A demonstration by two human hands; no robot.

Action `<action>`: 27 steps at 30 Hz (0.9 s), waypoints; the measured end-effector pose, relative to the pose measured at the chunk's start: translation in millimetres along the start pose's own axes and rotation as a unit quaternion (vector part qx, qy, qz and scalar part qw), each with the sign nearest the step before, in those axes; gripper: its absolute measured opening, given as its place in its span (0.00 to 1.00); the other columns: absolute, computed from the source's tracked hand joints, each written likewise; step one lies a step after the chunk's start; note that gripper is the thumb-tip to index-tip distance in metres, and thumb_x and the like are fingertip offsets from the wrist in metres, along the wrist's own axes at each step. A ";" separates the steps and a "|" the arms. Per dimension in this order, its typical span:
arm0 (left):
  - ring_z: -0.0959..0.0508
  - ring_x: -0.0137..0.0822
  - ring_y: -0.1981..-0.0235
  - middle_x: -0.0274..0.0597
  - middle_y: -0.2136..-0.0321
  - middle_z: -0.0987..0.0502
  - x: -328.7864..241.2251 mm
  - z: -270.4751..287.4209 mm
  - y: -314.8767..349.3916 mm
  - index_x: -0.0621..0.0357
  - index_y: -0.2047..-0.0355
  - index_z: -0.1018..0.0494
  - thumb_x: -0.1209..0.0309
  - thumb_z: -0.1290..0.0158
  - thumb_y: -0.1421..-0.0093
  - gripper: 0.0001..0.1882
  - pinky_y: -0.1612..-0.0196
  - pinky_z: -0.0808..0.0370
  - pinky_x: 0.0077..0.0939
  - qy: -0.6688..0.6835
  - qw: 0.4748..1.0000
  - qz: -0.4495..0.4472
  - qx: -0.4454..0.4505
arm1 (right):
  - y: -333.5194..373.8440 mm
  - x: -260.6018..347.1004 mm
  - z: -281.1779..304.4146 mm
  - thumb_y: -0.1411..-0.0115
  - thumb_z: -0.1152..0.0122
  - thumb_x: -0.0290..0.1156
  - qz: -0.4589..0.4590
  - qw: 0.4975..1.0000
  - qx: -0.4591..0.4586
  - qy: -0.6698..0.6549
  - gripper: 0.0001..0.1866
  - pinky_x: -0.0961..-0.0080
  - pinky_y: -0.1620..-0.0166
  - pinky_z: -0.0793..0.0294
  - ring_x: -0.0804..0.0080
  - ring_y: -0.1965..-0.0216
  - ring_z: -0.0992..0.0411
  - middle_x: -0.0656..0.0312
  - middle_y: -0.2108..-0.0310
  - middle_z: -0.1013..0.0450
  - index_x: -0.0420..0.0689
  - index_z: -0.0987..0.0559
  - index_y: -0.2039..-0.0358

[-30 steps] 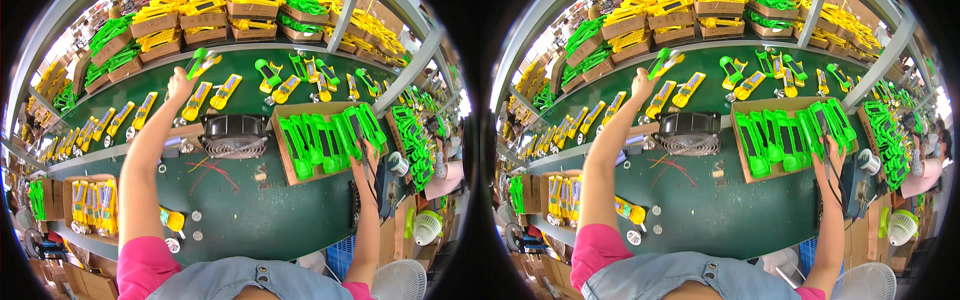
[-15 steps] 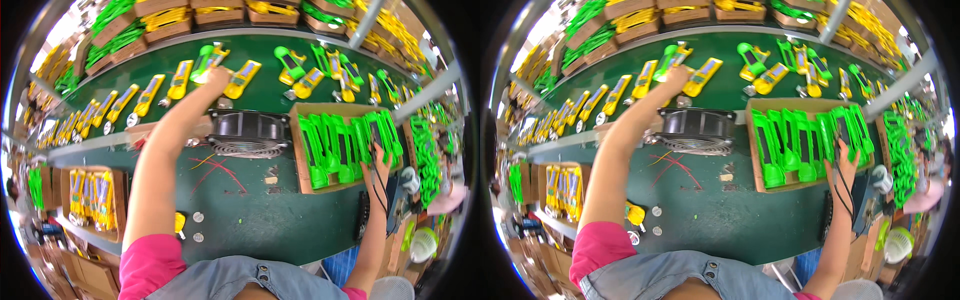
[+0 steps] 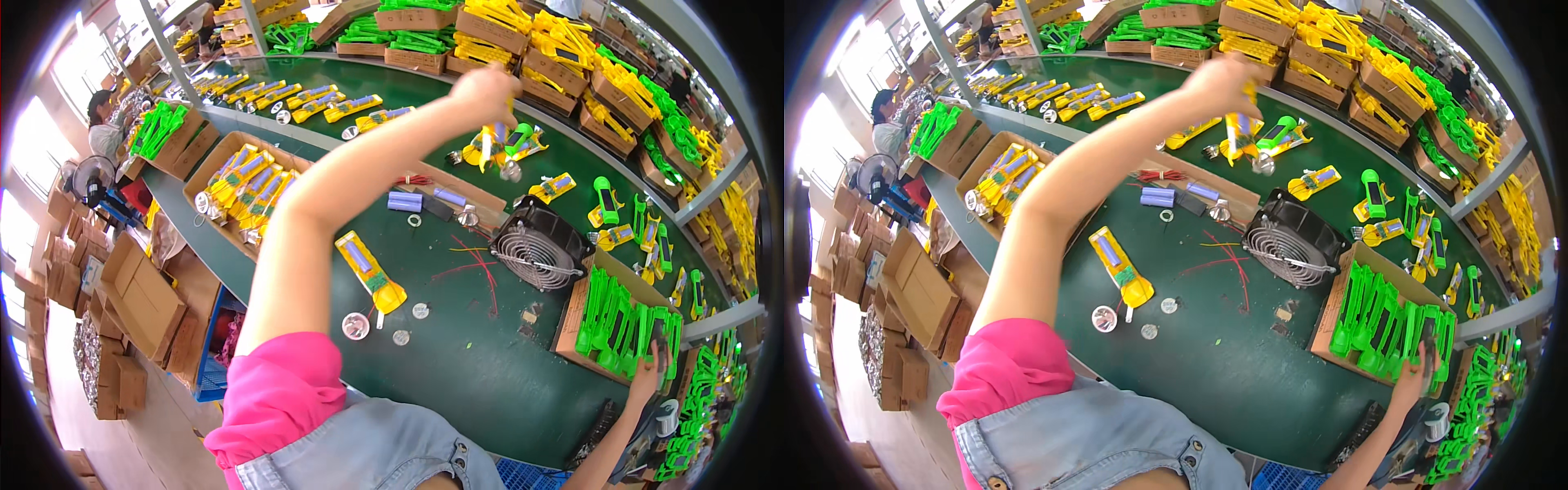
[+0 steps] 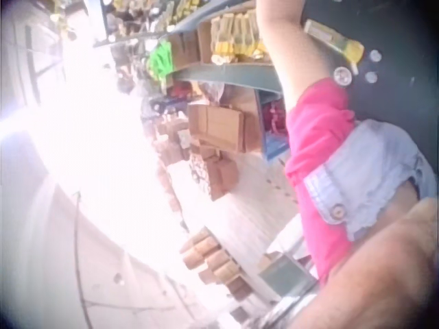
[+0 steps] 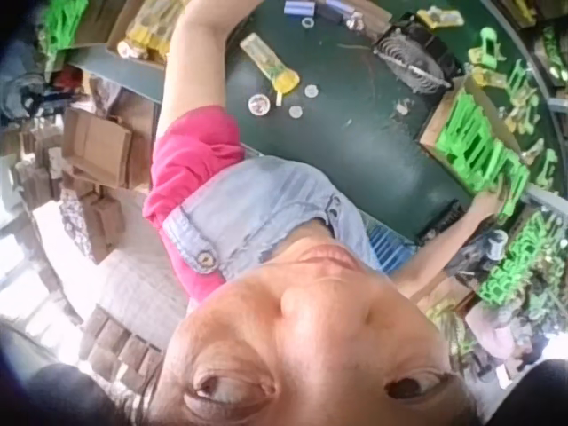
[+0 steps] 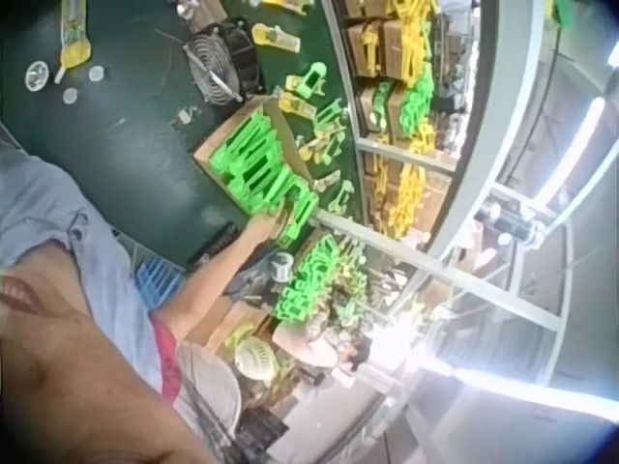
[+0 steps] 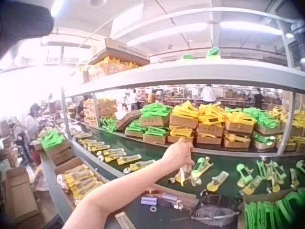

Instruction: The person solders wires and circuit components inside flashlight casings using a soldering iron, assembles the flashlight bodies by hand, and places the assembled flashlights onto the conveyor belt.

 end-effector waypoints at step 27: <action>0.27 0.47 0.66 0.44 0.69 0.26 -204.6 -11.5 304.0 0.59 0.68 0.27 0.75 0.43 0.56 0.12 0.61 0.30 0.36 0.242 0.959 -0.126 0.075 | 263.8 120.3 -49.3 0.50 0.48 0.22 0.122 0.986 0.041 -0.108 0.13 0.68 0.45 0.39 0.55 0.59 0.30 0.58 0.64 0.25 0.38 0.26 0.62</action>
Point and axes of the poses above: each hand's wrist, its own y-axis away from the middle knuckle, its own z-axis out of the back of the hand, x = y × z, the point moved 2 cm from there along -y, towards the middle knuckle
